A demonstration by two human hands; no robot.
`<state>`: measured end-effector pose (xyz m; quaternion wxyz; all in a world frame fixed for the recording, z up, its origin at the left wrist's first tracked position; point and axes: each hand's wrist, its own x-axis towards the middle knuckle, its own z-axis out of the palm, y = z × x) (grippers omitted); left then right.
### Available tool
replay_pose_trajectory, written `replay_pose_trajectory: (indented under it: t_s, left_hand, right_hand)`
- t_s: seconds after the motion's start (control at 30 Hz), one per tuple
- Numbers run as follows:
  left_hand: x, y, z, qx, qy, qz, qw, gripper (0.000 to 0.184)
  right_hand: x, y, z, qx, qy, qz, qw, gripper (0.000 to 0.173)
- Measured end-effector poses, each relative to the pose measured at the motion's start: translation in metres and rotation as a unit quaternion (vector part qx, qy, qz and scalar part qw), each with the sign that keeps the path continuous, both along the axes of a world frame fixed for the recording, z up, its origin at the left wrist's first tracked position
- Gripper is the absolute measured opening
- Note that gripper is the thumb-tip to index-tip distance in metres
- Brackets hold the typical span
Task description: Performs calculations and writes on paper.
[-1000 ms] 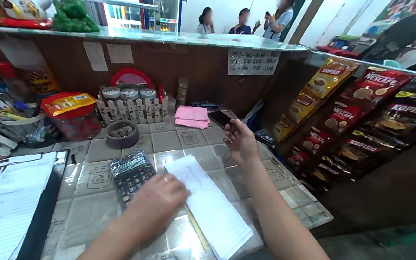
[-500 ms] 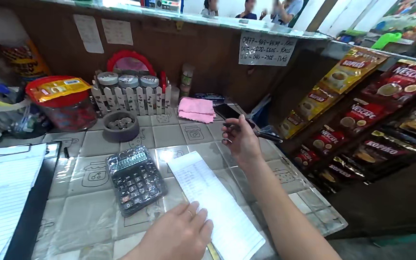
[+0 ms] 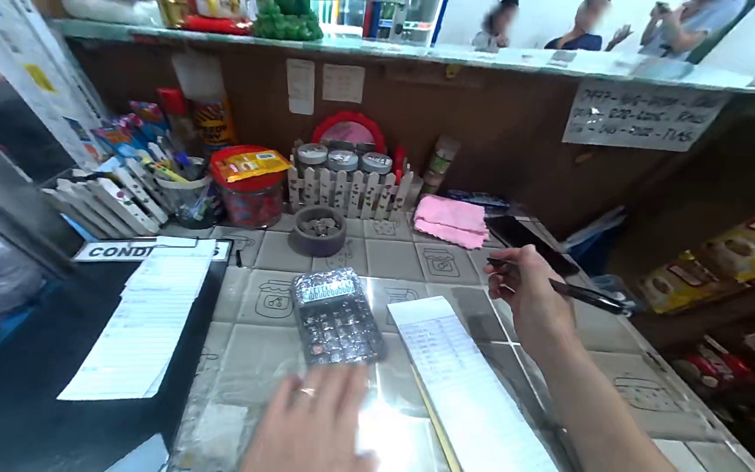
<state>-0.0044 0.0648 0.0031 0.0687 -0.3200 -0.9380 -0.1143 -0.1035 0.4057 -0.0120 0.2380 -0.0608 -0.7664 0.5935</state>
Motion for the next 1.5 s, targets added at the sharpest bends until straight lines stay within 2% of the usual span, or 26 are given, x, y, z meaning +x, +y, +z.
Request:
replay_pose_trajectory:
  t_s: [0.07,0.17,0.33,0.43,0.5,0.63,0.77,1.27,1.4,1.5]
  left_hand:
    - [-0.010,-0.016,-0.020,0.025,0.035,0.066,0.997,0.076]
    - [-0.019,-0.023,-0.041,0.027,0.055,0.097,0.993,0.082]
    - [-0.021,-0.019,-0.045,0.034,0.053,0.110,0.992,0.086]
    - [-0.025,-0.016,-0.046,0.050,0.059,0.114,0.991,0.083]
    - [-0.025,-0.012,-0.048,0.055,0.056,0.114,0.990,0.082]
    - [-0.023,-0.004,-0.057,0.057,0.078,0.114,0.989,0.082]
    - [-0.021,-0.003,-0.061,0.063,0.082,0.120,0.987,0.082]
    - [-0.023,-0.003,-0.064,0.057,0.077,0.118,0.988,0.084]
    - [-0.022,-0.003,-0.063,0.061,0.073,0.121,0.988,0.083]
    - [-0.022,-0.004,-0.063,0.077,0.074,0.122,0.987,0.084]
  right_hand:
    - [0.004,-0.007,-0.002,0.081,0.016,0.037,0.996,0.035]
    - [0.011,-0.024,-0.005,0.172,0.037,0.093,0.980,0.029]
    - [0.011,-0.038,-0.015,0.283,0.058,0.109,0.951,0.029]
    - [0.015,-0.051,-0.012,0.368,0.095,0.130,0.916,0.031]
    - [0.018,-0.061,-0.011,0.403,0.131,0.183,0.887,0.035]
    - [0.021,-0.078,-0.016,0.426,0.194,0.272,0.841,0.042]
    - [0.027,-0.085,-0.018,0.465,0.162,0.298,0.818,0.041]
    - [0.029,-0.090,-0.024,0.474,0.137,0.322,0.808,0.041]
    - [0.029,-0.092,-0.024,0.489,0.102,0.338,0.798,0.043]
    - [0.030,-0.091,-0.022,0.461,0.083,0.309,0.828,0.041]
